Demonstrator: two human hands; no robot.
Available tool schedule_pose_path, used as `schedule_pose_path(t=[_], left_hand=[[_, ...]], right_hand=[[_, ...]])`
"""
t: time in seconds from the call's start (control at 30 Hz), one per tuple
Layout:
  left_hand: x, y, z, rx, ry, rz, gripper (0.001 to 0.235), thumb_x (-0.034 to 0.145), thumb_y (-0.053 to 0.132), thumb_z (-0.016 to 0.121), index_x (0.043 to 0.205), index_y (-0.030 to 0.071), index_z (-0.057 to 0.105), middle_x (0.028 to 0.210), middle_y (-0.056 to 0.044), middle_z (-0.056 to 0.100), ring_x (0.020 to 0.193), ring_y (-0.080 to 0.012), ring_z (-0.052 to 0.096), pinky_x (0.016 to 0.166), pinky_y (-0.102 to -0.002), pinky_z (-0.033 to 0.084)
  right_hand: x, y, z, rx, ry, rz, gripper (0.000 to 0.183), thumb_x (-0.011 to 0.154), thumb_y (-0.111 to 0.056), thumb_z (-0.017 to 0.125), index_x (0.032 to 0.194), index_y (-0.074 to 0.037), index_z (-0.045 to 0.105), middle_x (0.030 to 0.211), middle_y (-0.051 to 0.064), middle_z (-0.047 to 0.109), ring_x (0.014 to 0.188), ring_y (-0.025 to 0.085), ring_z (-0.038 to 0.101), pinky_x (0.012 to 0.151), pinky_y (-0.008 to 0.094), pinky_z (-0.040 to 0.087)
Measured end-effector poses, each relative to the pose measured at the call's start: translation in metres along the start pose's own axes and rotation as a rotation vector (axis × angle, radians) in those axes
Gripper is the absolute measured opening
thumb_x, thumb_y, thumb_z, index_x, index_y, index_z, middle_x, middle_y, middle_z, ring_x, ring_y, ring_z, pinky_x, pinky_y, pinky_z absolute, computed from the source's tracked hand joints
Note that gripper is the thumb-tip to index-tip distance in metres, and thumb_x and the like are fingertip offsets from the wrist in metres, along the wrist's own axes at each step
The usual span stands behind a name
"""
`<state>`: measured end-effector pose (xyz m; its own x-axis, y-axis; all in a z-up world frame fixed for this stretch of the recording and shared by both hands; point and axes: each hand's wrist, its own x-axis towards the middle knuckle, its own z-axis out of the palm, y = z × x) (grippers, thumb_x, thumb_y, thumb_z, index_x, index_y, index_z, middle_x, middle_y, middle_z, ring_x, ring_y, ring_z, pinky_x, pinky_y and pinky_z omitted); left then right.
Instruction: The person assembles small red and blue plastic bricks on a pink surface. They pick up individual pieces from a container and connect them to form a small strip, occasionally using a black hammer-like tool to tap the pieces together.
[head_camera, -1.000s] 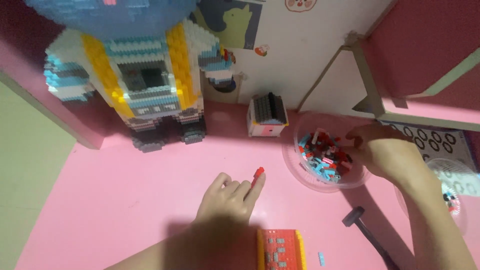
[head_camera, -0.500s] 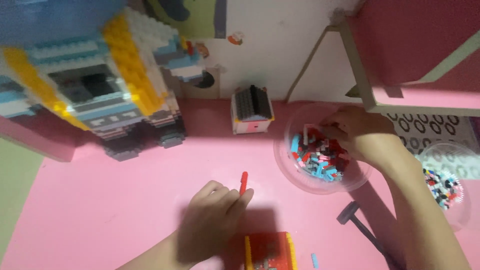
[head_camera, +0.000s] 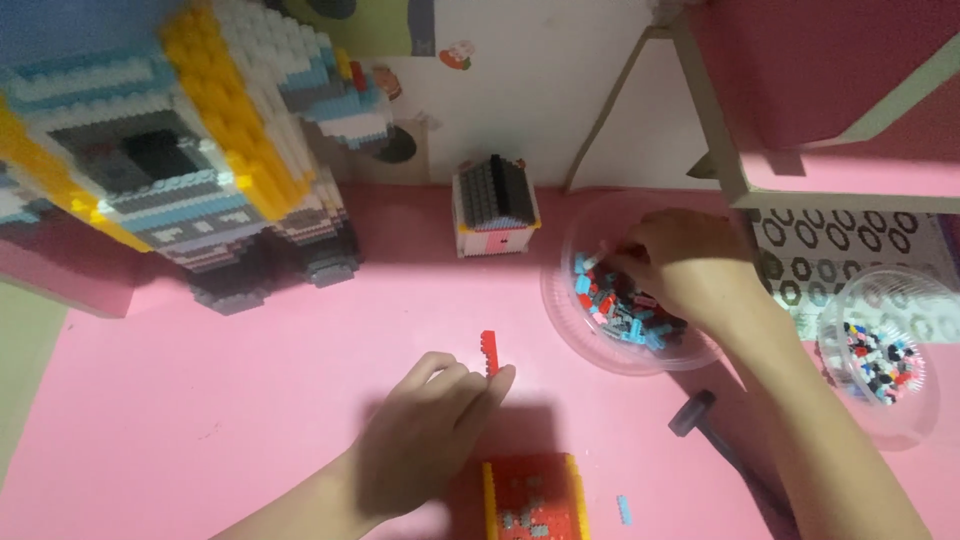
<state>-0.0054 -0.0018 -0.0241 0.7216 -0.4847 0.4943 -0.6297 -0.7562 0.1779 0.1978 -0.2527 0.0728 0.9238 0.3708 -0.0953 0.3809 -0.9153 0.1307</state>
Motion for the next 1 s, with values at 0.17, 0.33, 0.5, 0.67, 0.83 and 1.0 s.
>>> schedule_pose_path(t=[0.17,0.33,0.5,0.67,0.83,1.0], left_hand=[[0.009,0.007,-0.018,0.166,0.086,0.124,0.033,0.100,-0.006,0.053,0.130,0.000,0.064,0.092,-0.007,0.053,0.079,-0.0299,0.050,0.077,-0.042,0.049],[0.022,0.016,-0.040,0.205,0.151,0.201,0.011,0.109,0.004,0.054,0.116,0.004,0.061,0.115,-0.012,0.058,0.110,-0.0267,0.058,0.097,-0.049,0.056],[0.030,0.019,-0.040,0.034,0.060,0.224,0.018,0.100,-0.001,0.048,0.086,0.008,0.055,0.074,-0.008,0.050,0.077,-0.0298,0.050,0.115,-0.061,0.049],[0.021,0.012,-0.028,0.025,0.135,0.222,0.013,0.103,0.000,0.053,0.108,0.004,0.064,0.075,-0.004,0.048,0.077,-0.0253,0.051,0.112,-0.072,0.048],[0.019,0.010,-0.025,0.014,0.134,0.194,0.011,0.105,-0.001,0.057,0.108,0.002,0.068,0.072,-0.003,0.046,0.074,-0.0248,0.051,0.111,-0.074,0.047],[0.022,0.005,-0.021,0.065,0.052,0.070,0.011,0.105,0.025,0.063,0.102,0.016,0.061,0.082,0.001,0.061,0.083,-0.0226,0.062,0.112,-0.062,0.043]], right_hand=[[0.001,0.002,0.002,0.031,-0.060,-0.053,0.030,0.098,-0.042,0.060,0.106,-0.026,0.083,0.101,-0.002,0.080,0.101,0.026,0.072,0.081,0.041,0.053],[0.003,0.011,0.007,0.031,0.065,-0.212,0.035,0.101,-0.037,0.057,0.103,-0.013,0.082,0.113,0.004,0.078,0.116,0.028,0.068,0.093,0.043,0.052],[-0.021,0.001,-0.033,0.271,0.167,-0.141,0.019,0.098,-0.023,0.069,0.094,-0.010,0.082,0.096,0.008,0.079,0.087,0.029,0.072,0.074,0.043,0.050],[-0.050,0.021,-0.035,0.852,0.200,-0.168,0.011,0.097,-0.010,0.075,0.102,-0.001,0.076,0.089,0.008,0.074,0.074,0.017,0.065,0.070,0.030,0.052],[-0.067,0.030,-0.022,1.292,0.119,-0.008,0.029,0.092,0.007,0.070,0.119,0.017,0.073,0.097,0.028,0.078,0.077,0.029,0.070,0.080,0.038,0.063],[-0.070,0.036,-0.011,0.836,0.261,-0.003,0.016,0.098,-0.004,0.073,0.113,0.001,0.079,0.112,0.008,0.080,0.100,0.013,0.073,0.100,0.026,0.058]])
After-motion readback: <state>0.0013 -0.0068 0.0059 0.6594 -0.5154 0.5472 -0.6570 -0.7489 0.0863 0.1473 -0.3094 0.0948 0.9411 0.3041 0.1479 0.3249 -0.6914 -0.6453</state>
